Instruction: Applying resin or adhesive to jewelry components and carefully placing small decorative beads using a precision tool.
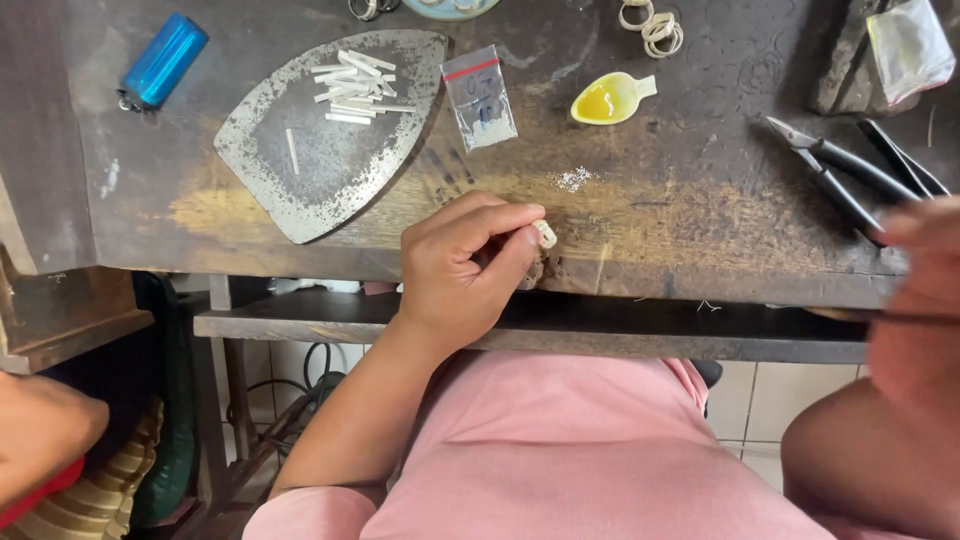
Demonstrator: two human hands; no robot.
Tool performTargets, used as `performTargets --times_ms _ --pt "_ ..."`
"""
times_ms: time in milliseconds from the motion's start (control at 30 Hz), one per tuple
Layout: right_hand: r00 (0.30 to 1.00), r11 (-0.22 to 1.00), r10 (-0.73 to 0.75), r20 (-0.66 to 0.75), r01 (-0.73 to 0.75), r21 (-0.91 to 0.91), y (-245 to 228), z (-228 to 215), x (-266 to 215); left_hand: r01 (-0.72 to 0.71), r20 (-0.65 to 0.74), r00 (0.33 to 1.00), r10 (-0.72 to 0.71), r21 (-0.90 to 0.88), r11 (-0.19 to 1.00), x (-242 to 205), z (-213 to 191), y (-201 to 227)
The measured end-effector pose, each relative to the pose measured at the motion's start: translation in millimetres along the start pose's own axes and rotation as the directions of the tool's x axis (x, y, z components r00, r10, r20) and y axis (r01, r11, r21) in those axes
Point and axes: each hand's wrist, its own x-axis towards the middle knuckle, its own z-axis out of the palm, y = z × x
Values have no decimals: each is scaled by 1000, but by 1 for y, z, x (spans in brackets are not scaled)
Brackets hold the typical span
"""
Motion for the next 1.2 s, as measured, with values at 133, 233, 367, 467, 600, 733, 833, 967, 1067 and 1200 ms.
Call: performTargets --times_ms 133,233,367,467,600,733,833,967,1067,1200 --pt "998 965 12 -58 -27 -261 -68 92 43 5 -3 1000 -5 3 1000 1 1 -2" --pt "966 972 225 -127 -212 105 -62 104 49 -11 5 1000 11 28 1000 2 1 -1" --pt "965 917 260 14 -252 308 -56 115 59 -17 14 1000 16 14 1000 4 1 1" --pt "968 952 250 14 -249 178 -56 124 64 -16 18 1000 15 19 1000 5 1 0" --pt "985 986 153 -78 -147 80 -47 133 67 0 36 999 -1 27 1000 6 0 1" --pt "987 990 139 -77 -139 16 -53 137 68 12 52 999 -12 0 1000 6 -1 2" --pt "989 989 142 -51 -144 -40 -58 137 71 10 64 998 -11 11 1000 8 -1 2" --pt "987 982 161 -25 -162 -94 -59 137 70 3 66 998 -3 -1 1000 8 -1 2" --pt "986 982 165 -32 -167 -93 -60 138 71 8 72 997 -8 1 1000 8 -2 2" --pt "990 984 137 -15 -138 -115 -61 138 72 16 78 997 -16 0 1000 8 -2 2"
